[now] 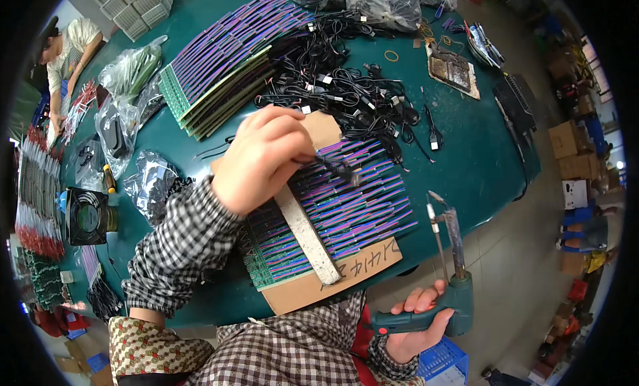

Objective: The person prepares wire leads using a soldering gun and solders the wires onto circuit boards held in a fixture.

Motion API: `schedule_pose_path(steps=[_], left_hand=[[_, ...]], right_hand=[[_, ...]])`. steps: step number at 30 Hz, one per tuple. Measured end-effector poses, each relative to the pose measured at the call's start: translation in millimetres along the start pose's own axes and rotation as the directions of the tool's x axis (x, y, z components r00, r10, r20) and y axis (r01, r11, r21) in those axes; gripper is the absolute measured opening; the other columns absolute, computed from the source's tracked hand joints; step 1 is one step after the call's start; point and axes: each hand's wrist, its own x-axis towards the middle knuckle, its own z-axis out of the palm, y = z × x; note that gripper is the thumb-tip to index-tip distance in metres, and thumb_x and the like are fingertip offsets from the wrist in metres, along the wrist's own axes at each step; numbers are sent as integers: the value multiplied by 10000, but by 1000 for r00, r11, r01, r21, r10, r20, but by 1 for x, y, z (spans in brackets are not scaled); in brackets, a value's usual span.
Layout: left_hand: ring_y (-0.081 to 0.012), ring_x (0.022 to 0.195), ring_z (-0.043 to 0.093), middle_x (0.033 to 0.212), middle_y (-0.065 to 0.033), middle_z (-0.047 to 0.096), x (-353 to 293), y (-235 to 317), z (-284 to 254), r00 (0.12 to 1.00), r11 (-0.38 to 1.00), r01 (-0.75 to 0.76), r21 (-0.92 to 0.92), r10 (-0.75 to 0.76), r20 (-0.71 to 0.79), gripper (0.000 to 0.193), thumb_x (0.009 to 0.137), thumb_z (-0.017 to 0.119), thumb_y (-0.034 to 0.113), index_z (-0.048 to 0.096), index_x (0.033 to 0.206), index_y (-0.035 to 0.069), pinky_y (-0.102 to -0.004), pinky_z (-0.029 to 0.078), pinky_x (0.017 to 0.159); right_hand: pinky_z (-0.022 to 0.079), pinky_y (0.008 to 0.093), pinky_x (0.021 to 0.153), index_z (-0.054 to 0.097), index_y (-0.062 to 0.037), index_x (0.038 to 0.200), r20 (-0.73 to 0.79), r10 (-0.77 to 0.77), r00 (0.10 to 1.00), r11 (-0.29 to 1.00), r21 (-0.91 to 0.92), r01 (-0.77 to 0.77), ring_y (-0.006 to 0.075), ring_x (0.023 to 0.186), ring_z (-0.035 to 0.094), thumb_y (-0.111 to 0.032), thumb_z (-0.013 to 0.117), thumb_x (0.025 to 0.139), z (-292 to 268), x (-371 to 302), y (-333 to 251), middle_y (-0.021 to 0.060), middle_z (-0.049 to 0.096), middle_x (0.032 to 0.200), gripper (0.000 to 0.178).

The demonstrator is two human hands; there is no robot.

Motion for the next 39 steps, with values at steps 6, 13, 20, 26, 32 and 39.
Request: schedule_pose_path(steps=[6,13,20,26,32,39], left_hand=[[-145,672,578,967,-79,653,-38,65,-43,937,935,-348,-62,347,-29,311,696,681,75,720,1002,32,-246,453,570],[-368,1022,640,1103,-234,628,-88,75,-39,975,657,-164,-736,222,-19,411,1011,411,229,667,1009,-92,-396,552,874],[-326,992,659,1082,-198,646,-111,85,-43,998,529,-26,-848,55,4,250,764,511,-104,682,942,-68,-386,560,860],[-284,921,664,1028,-171,661,-118,85,-52,982,315,171,-934,-135,134,399,637,422,-147,695,901,-27,-365,540,858],[-175,850,659,994,-128,634,-101,109,-52,608,-391,532,-751,-441,660,212,954,587,95,555,1105,-51,-293,540,759],[-127,735,645,886,-101,641,-105,112,-45,617,-435,554,-710,-357,701,98,921,625,34,611,971,-49,-236,537,661]], right_hand=[[556,292,616,382,-15,1323,99,-39,994,997,-69,46,131,794,583,-419,405,1022,15,14,-3,28,518,926,505],[536,335,772,428,41,1320,250,208,946,919,-380,-102,176,884,606,-88,607,857,88,11,10,79,549,977,513],[522,345,747,413,38,1333,305,392,868,855,-469,-222,207,840,604,12,669,765,115,2,24,72,517,1013,624],[513,327,717,410,36,1321,265,278,923,868,-481,-124,195,809,596,57,636,751,123,-9,30,63,504,964,614],[506,265,652,463,-27,1097,335,284,899,892,-435,-120,141,763,603,98,619,835,124,-16,26,82,593,921,329],[521,326,724,407,65,1254,320,306,897,933,-289,-215,197,800,620,122,593,788,116,-5,25,68,518,956,506]])
